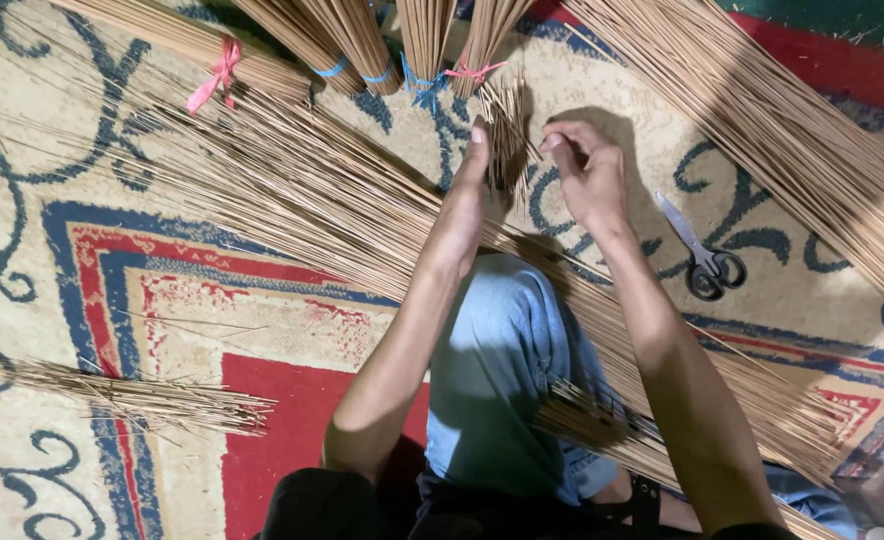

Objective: Trimming and bundling wooden sticks to prepare them for broom assembly

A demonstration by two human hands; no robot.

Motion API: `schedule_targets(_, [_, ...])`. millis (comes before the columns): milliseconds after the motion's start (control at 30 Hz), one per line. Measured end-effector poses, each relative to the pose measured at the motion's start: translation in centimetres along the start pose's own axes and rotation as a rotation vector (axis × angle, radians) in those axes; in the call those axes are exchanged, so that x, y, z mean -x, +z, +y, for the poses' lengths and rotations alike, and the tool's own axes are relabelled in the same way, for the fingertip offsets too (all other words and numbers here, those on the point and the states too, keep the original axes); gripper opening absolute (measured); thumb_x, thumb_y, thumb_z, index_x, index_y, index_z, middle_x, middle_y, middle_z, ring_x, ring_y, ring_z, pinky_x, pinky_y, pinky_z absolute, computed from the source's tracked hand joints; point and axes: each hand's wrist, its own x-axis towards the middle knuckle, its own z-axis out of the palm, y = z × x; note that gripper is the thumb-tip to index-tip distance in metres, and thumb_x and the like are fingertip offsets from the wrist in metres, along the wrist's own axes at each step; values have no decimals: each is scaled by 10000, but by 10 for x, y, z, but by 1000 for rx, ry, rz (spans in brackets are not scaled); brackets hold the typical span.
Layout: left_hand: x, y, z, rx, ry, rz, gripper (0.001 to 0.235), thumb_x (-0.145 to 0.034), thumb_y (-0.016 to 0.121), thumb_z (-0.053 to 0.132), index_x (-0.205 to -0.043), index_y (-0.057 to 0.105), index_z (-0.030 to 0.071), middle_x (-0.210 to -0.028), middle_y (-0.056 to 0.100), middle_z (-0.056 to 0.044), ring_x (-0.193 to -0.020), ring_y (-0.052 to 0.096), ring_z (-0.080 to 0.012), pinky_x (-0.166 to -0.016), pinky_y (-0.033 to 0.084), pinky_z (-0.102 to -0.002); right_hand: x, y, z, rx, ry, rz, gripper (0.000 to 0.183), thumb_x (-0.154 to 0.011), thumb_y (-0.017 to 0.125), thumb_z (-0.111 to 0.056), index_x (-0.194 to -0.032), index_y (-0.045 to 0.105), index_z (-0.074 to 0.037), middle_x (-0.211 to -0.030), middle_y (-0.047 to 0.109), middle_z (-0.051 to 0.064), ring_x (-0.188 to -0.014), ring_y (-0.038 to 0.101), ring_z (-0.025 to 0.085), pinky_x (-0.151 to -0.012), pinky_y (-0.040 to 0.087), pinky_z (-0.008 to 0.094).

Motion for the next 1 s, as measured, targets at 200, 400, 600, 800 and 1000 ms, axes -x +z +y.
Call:
schedule_targets(200, [-1,-4,-17,-185,142,65,977,-978,256,709,-1627,29,15,-1653,-19,-377,-1511,-35,-580,-1151,-20,-773,17,-3,-27,188,-133,138,397,-958,509,120,-1329,634,53,-1195,697,260,-1062,666,406,-815,563,371])
schedule_targets(400, [-33,20,-70,-318,233,-11,948,-1021,224,716,-1643,38,25,-1670,47,-360,-1544,9,-538,-1183,-27,-728,37,15,-82,232,-95,-77,500,-948,463,21,-1441,517,84,-1491,488,325,-1313,485,550,-1036,417,652])
schedule_targets(600, [-5,11,-44,-243,307,137,879,-1040,263,646,-1640,94,27,-1672,87,-351,-1536,50,-557,-1183,64,-743,50,7,-77,178,-85,-9,670,-958,398,36,-1616,292,-33,-1554,469,284,-1299,610,433,-1166,393,535])
schedule_targets(800, [-24,-5,-55,-184,272,54,962,-866,215,818,-1622,45,248,-1734,12,-138,-1599,29,-367,-1243,70,-606,44,14,-16,198,-236,61,379,-1038,379,-12,-1370,560,8,-1288,697,193,-566,570,106,-562,543,267])
schedule_targets(1000, [-35,-9,-46,-316,260,159,917,-892,158,782,-1615,163,218,-1733,114,-139,-1606,64,-346,-1259,61,-575,13,21,-25,382,-202,67,507,-988,488,-87,-1492,460,-43,-1497,573,157,-1387,549,271,-1241,235,595])
